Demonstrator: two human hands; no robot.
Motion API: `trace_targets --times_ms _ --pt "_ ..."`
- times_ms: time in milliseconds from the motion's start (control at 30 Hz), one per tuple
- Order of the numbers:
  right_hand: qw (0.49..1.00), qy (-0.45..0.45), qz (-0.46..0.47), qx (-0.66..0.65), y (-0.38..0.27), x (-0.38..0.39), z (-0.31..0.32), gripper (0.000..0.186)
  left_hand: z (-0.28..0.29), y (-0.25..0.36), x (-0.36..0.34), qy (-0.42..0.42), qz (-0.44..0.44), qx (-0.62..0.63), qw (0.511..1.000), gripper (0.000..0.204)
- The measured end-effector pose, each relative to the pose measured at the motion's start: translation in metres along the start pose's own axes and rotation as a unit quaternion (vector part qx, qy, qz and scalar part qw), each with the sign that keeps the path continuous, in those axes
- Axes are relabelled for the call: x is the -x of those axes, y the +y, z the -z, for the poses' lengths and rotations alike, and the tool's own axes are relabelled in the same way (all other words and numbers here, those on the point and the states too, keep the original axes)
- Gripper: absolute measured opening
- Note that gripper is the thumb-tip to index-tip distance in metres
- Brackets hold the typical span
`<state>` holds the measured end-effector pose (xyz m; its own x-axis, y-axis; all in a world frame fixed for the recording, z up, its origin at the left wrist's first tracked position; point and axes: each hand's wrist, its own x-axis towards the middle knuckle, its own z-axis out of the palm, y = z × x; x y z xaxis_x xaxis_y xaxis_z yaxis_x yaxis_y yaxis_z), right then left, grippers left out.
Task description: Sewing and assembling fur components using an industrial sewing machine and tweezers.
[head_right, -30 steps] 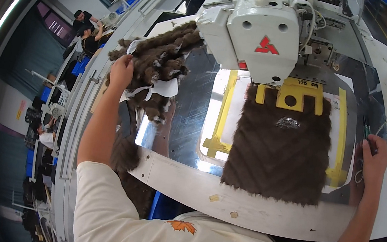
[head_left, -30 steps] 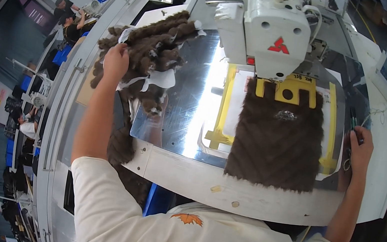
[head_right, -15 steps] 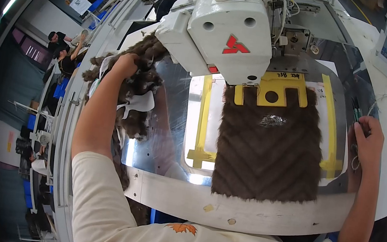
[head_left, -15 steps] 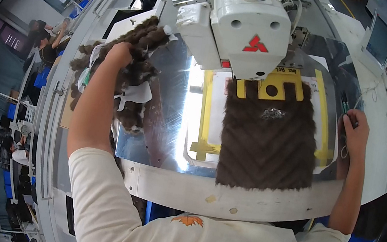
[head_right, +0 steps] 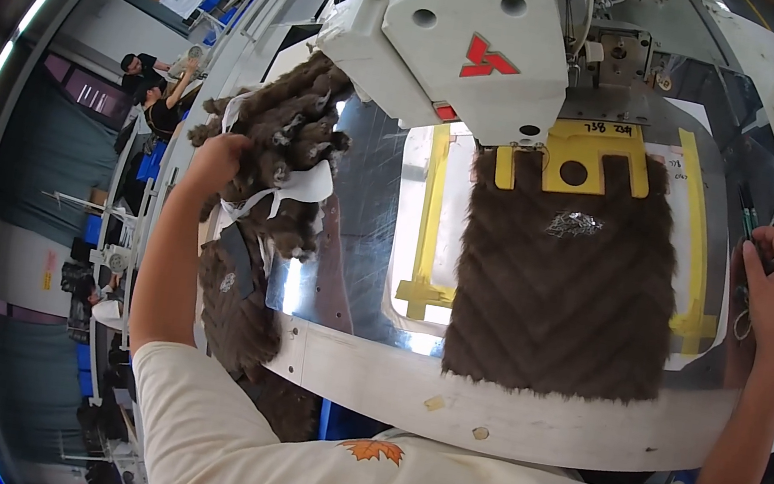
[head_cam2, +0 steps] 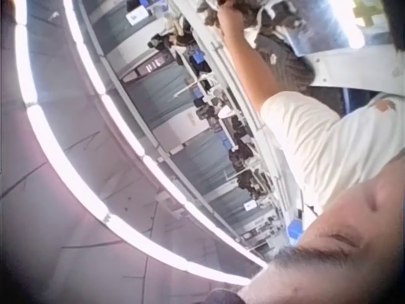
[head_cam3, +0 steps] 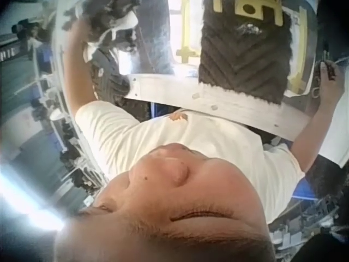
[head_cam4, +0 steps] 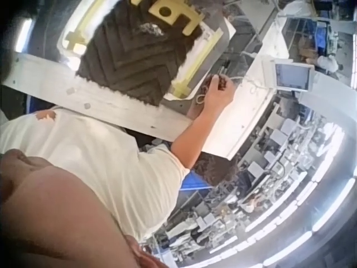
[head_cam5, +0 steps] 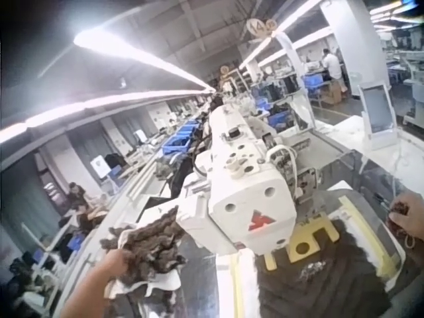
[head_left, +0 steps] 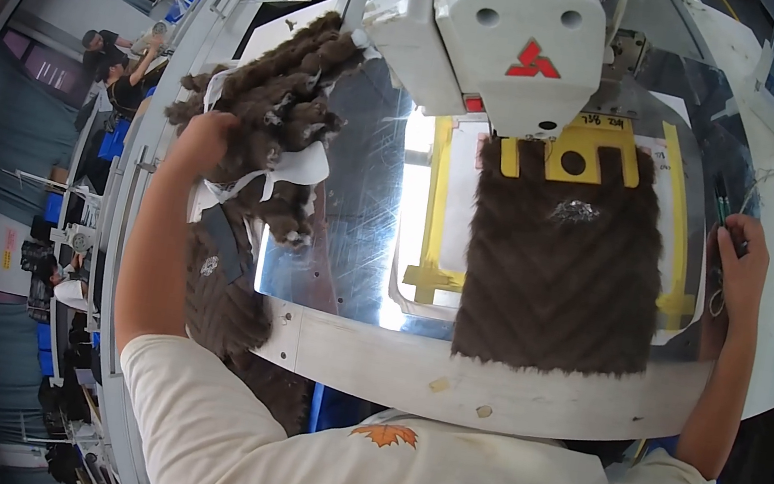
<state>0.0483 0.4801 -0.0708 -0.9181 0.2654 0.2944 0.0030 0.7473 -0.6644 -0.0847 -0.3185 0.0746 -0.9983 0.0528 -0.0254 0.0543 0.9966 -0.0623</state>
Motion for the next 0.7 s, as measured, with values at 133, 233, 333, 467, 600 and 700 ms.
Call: trace_targets --times_ms 133,233,333,467,600,700 --pt "1.0 -0.005 -0.007 -0.01 0.006 -0.002 -0.002 0.019 -0.004 0.012 0.029 0.062 -0.054 -0.021 0.996 0.043" --pt "1.0 0.003 -0.006 -0.023 0.003 -0.002 -0.003 0.02 -0.01 0.004 0.034 0.099 -0.066 -0.099 0.988 0.037" --pt "1.0 0.001 -0.001 -0.014 -0.005 -0.002 -0.005 0.021 -0.008 0.001 0.033 0.099 -0.071 -0.155 0.98 0.036" --pt "0.999 0.037 0.021 0.016 -0.021 0.0 -0.003 0.015 0.01 0.035 0.035 0.203 -0.139 -0.085 0.966 0.034" --pt "0.994 0.062 0.086 0.023 -0.079 0.01 0.013 0.014 0.029 0.134 0.062 0.242 -0.139 0.208 0.938 0.037" --pt "0.986 -0.059 0.145 -0.062 -0.155 0.012 0.01 0.029 0.012 0.2 0.07 0.266 -0.296 0.222 0.89 0.047"
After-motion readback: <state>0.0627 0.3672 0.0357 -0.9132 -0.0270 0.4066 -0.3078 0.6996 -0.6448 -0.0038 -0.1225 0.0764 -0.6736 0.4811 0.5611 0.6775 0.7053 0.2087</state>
